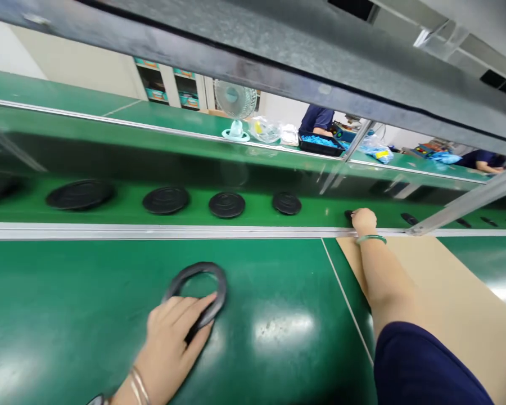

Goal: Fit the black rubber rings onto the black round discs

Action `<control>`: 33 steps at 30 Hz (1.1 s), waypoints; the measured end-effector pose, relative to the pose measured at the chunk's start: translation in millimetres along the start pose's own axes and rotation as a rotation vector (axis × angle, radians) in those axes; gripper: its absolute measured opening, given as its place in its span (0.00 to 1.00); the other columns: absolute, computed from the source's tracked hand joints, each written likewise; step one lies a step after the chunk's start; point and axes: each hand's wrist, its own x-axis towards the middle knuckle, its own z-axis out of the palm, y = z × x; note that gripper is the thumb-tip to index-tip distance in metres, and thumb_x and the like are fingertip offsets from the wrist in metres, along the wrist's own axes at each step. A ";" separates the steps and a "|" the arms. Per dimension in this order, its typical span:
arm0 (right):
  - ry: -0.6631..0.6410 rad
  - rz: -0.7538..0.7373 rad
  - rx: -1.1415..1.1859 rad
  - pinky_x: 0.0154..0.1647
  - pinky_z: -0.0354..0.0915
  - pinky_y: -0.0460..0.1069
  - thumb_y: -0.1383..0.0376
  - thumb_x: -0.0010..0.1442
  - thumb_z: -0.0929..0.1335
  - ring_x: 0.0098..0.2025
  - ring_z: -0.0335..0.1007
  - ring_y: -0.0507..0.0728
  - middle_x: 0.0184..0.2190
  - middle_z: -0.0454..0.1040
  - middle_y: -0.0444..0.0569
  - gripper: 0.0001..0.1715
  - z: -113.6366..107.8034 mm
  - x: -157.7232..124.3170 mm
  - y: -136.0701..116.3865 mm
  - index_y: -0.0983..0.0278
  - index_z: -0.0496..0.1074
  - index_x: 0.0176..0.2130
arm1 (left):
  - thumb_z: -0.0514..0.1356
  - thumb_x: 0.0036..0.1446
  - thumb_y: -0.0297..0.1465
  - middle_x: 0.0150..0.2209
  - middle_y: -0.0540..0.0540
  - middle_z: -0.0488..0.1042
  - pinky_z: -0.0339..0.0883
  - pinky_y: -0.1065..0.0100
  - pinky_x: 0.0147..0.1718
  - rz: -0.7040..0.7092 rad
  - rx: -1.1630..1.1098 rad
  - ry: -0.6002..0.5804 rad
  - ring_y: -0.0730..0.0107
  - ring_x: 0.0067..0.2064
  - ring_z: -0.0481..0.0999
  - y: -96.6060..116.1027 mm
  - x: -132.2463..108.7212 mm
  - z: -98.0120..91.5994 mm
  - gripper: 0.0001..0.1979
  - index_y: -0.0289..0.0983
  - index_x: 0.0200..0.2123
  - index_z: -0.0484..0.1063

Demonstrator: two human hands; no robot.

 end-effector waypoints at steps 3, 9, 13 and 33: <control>-0.045 -0.044 0.137 0.45 0.68 0.50 0.68 0.63 0.71 0.43 0.76 0.60 0.40 0.79 0.56 0.09 6.1 -14.8 -40.9 0.65 0.82 0.43 | 0.62 0.60 0.40 0.45 0.46 0.76 0.66 0.59 0.48 -0.248 -0.545 -0.088 0.57 0.47 0.74 8.3 -0.8 -5.6 0.12 0.45 0.46 0.76; -0.035 0.032 0.327 0.43 0.68 0.51 0.68 0.58 0.72 0.39 0.76 0.61 0.35 0.79 0.55 0.06 -5.6 -52.4 -89.7 0.66 0.82 0.37 | 0.71 0.46 0.37 0.44 0.45 0.75 0.67 0.58 0.53 -0.613 -1.083 -0.096 0.55 0.49 0.75 -4.4 17.0 -22.3 0.13 0.38 0.34 0.74; 0.049 0.058 0.440 0.42 0.69 0.55 0.70 0.58 0.71 0.37 0.76 0.64 0.32 0.78 0.60 0.07 -33.2 -85.5 -112.5 0.71 0.81 0.35 | 0.74 0.37 0.34 0.43 0.42 0.76 0.68 0.54 0.52 -0.577 -0.995 -0.247 0.49 0.48 0.78 -28.8 28.3 -37.8 0.17 0.36 0.27 0.72; 0.294 -1.350 0.901 0.36 0.68 0.52 0.64 0.72 0.64 0.34 0.68 0.56 0.30 0.72 0.49 0.12 -68.3 -362.2 -255.7 0.63 0.77 0.44 | 0.75 0.34 0.37 0.42 0.43 0.80 0.74 0.49 0.48 -0.572 -0.763 -0.102 0.48 0.45 0.80 -31.0 26.8 -28.6 0.36 0.38 0.46 0.65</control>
